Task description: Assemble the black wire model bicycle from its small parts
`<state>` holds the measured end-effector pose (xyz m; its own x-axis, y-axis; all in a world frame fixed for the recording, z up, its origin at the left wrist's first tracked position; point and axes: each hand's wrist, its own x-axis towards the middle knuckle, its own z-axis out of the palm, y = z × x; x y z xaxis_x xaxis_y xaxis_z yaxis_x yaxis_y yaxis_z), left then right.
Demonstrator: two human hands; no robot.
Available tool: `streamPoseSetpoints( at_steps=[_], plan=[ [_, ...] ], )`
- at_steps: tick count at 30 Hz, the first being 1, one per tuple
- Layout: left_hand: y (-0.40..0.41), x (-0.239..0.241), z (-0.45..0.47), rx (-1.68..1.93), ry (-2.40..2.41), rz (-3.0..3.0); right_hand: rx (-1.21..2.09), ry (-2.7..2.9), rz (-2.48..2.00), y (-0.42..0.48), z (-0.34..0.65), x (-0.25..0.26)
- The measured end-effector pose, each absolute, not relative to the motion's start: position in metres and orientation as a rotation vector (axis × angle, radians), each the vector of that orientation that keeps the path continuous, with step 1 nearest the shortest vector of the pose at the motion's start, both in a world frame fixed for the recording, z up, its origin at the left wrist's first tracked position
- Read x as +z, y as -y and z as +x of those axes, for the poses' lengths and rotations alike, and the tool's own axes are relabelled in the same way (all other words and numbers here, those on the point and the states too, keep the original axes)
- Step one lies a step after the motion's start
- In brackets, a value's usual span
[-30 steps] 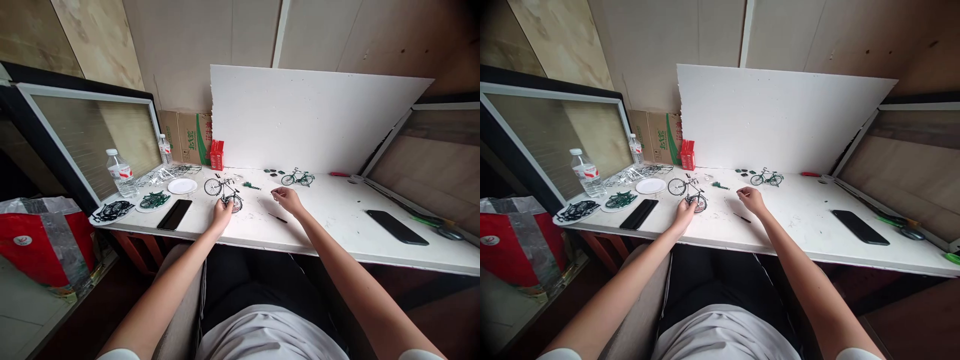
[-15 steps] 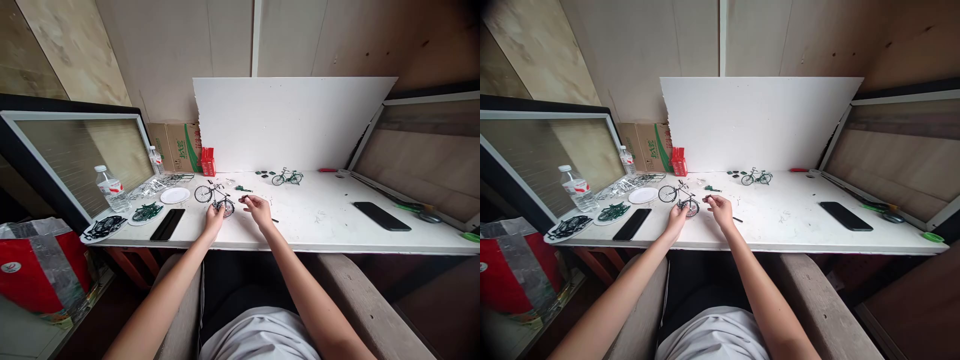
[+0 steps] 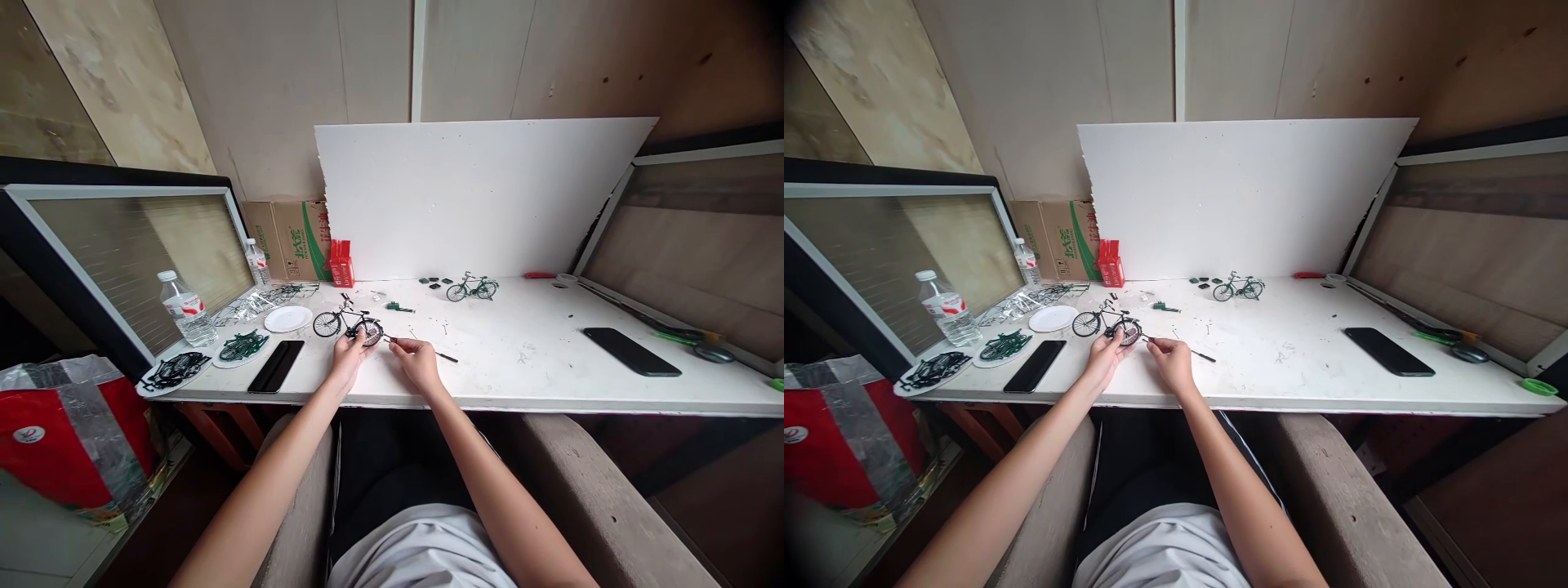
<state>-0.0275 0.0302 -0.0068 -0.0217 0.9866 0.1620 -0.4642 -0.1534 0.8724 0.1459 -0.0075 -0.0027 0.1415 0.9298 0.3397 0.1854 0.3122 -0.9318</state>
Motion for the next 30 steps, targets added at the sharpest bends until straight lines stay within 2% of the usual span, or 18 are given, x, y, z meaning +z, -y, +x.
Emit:
streamPoseSetpoints(
  at_steps=[8, 30],
  plan=[
    [-0.023, 0.001, -0.026, 1.461, -0.722, 0.934, 0.862, 1.273, -1.083, 0.008, 0.143, -0.004],
    [-0.013, 0.012, -0.023, 1.377, -0.801, 1.028, 0.792, 1.297, -1.051, 0.009, 0.143, -0.005]
  ],
)
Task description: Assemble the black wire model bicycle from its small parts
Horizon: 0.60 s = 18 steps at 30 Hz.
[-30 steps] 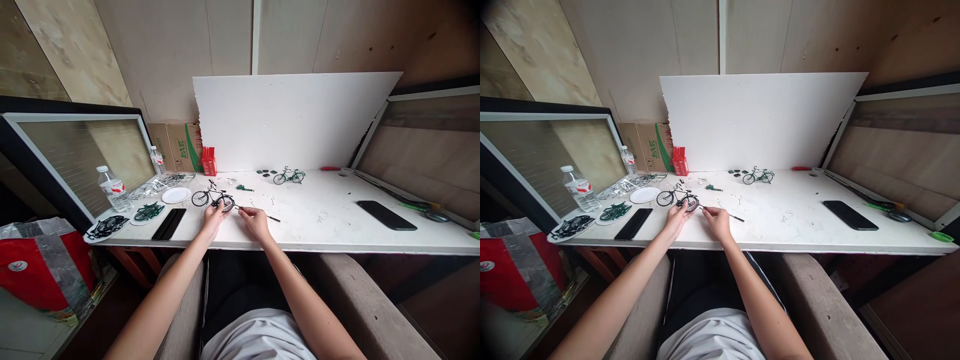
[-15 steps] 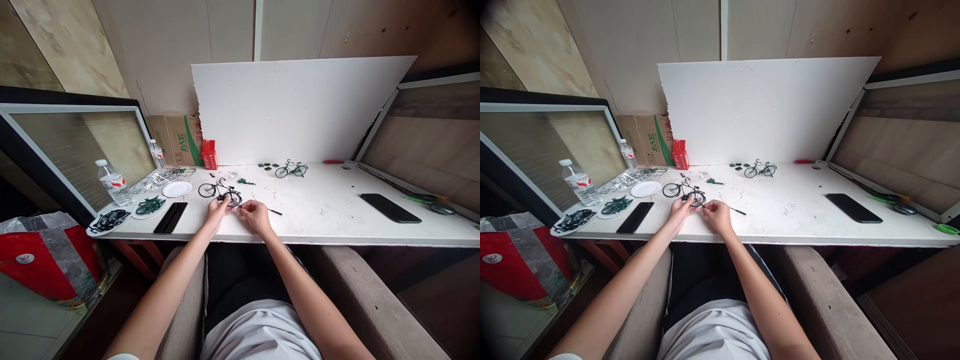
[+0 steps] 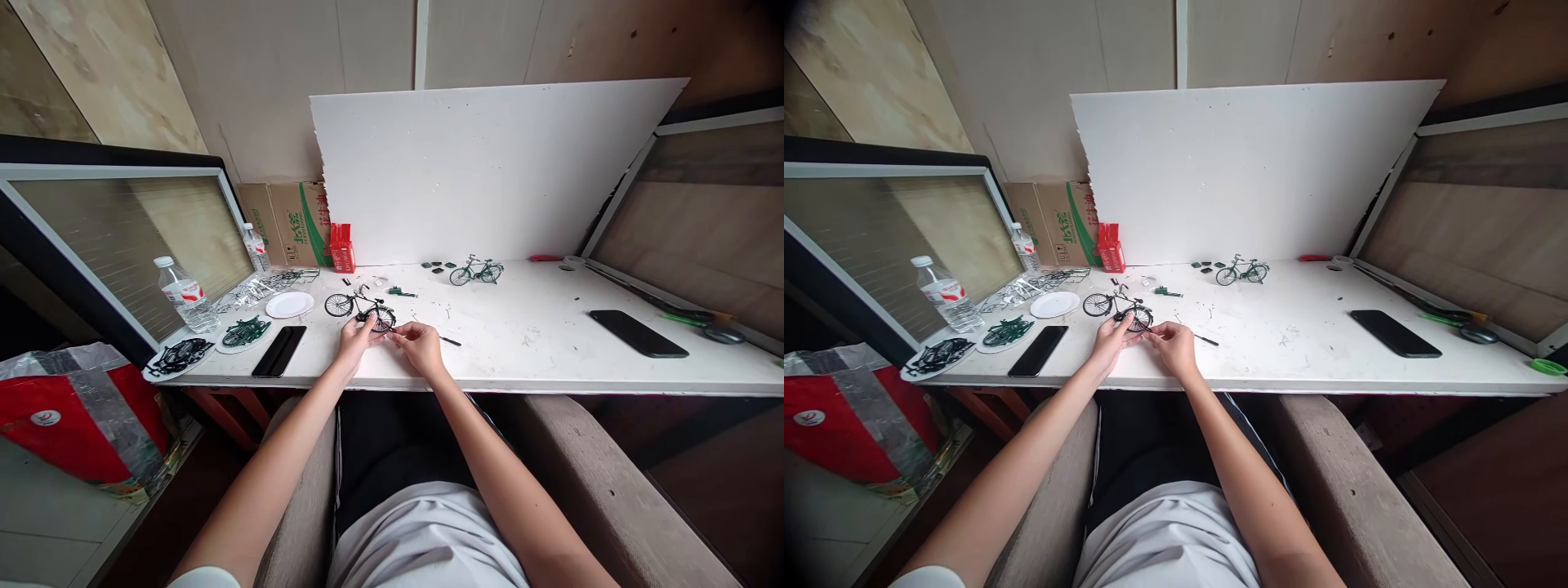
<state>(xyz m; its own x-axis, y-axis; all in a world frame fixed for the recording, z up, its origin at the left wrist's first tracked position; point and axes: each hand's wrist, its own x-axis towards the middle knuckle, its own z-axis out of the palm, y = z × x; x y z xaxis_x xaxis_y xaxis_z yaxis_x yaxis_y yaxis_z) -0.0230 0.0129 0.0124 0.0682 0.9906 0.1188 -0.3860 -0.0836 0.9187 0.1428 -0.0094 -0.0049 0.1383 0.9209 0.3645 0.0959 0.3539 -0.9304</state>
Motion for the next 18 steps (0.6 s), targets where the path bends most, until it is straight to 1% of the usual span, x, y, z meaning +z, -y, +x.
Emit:
streamPoseSetpoints(
  at_steps=[10, 18],
  plan=[
    [-0.0166, 0.0102, -0.025, 1.369, -0.825, 1.016, 0.723, 1.29, -1.073, 0.0135, 0.143, 0.0001],
    [-0.0153, 0.0126, -0.0268, 1.334, -0.797, 1.032, 0.731, 1.372, -1.068, 0.0171, 0.1423, 0.0035]
  ],
)
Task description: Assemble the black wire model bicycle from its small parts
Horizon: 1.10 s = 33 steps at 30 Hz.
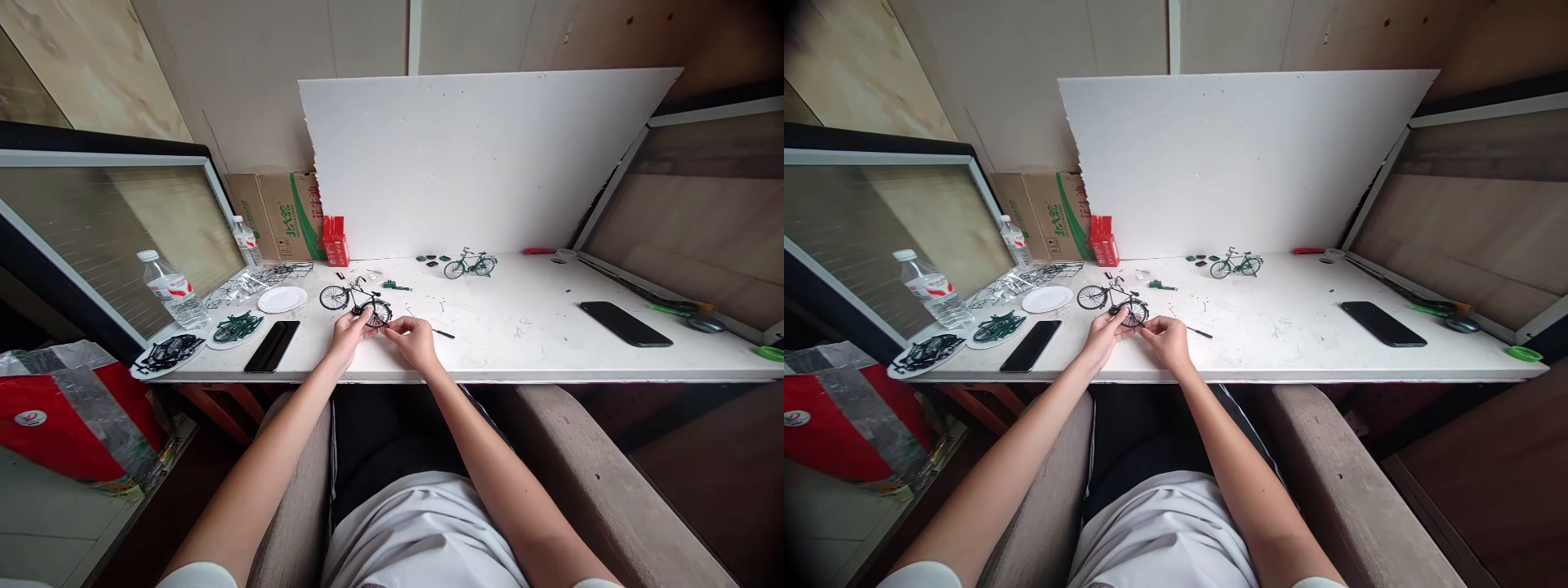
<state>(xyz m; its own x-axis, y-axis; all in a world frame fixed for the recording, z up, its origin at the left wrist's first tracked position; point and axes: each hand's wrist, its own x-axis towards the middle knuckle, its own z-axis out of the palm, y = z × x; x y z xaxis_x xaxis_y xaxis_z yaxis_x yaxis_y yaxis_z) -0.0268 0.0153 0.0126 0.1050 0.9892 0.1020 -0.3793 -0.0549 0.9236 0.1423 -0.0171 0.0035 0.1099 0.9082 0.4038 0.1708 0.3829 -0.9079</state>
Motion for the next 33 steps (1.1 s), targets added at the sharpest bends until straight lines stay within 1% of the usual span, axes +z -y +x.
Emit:
streamPoseSetpoints(
  at_steps=[8, 33],
  plan=[
    [-0.0143, 0.0136, -0.0266, 1.321, -0.778, 1.005, 0.635, 1.338, -1.071, 0.0197, 0.1417, 0.0066],
    [-0.0176, 0.0124, -0.0308, 1.311, -0.742, 0.949, 0.589, 1.371, -1.061, 0.0191, 0.1415, 0.0045]
  ],
)
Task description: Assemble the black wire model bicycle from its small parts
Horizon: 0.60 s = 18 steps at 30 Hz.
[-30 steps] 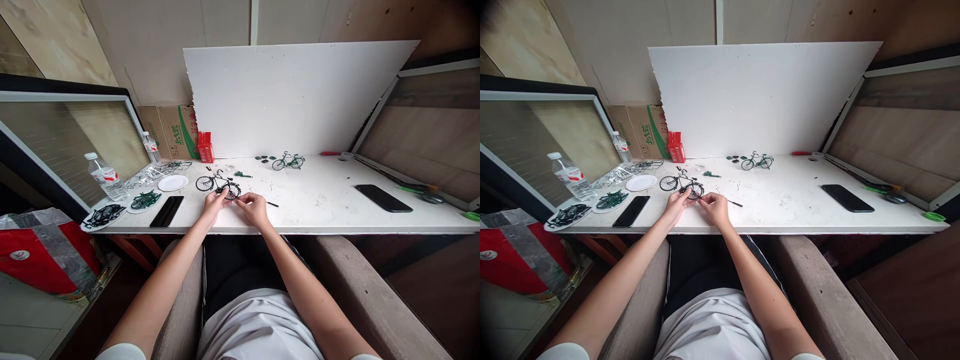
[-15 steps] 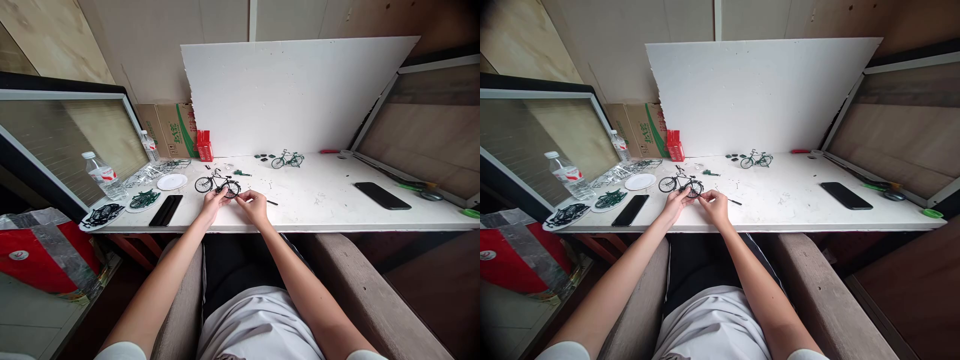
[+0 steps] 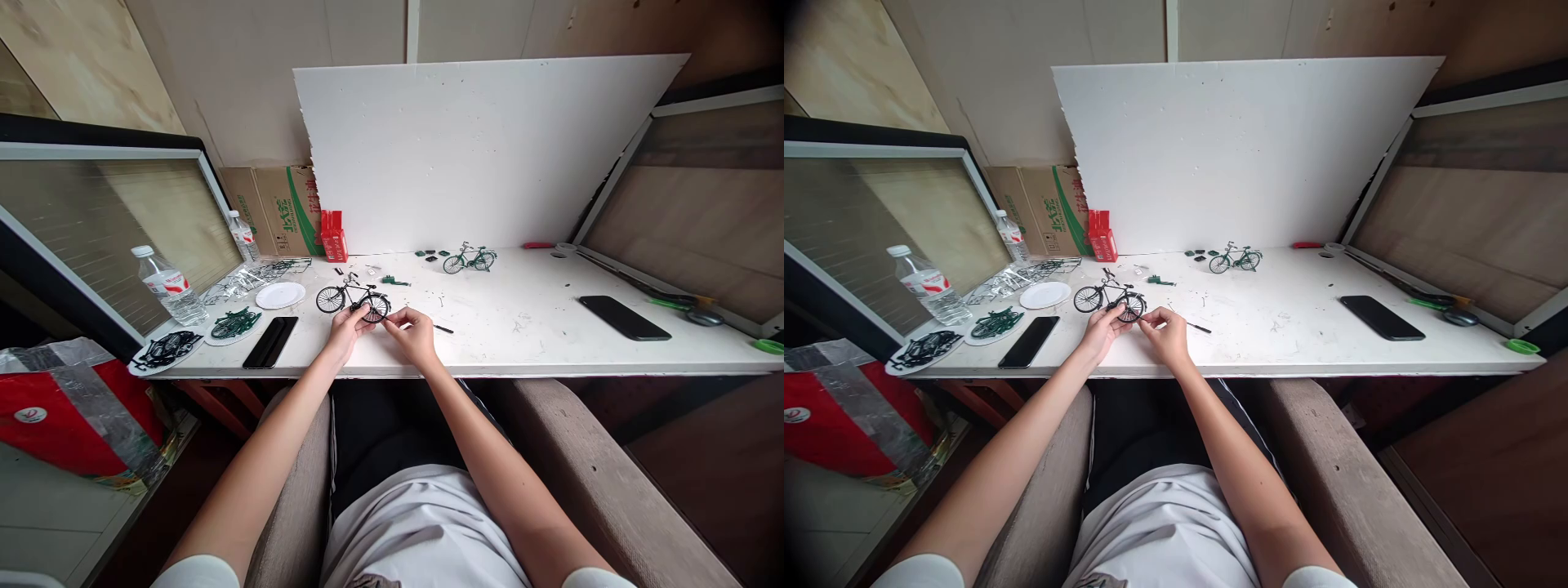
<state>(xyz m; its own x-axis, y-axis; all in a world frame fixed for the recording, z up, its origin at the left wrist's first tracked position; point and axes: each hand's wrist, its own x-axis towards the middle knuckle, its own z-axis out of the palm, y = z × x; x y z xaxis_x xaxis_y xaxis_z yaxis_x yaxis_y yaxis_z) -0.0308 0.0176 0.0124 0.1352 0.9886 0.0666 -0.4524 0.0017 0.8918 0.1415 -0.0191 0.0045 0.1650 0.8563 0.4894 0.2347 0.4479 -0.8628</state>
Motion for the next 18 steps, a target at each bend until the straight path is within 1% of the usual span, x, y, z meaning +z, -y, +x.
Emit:
streamPoseSetpoints(
  at_steps=[7, 18],
  plan=[
    [-0.0181, 0.0107, -0.0299, 1.35, -0.756, 0.942, 0.638, 1.424, -1.037, 0.017, 0.1413, 0.0022],
    [-0.0212, 0.0077, -0.0297, 1.406, -0.753, 0.939, 0.629, 1.425, -1.054, 0.0193, 0.1399, 0.0064]
  ],
)
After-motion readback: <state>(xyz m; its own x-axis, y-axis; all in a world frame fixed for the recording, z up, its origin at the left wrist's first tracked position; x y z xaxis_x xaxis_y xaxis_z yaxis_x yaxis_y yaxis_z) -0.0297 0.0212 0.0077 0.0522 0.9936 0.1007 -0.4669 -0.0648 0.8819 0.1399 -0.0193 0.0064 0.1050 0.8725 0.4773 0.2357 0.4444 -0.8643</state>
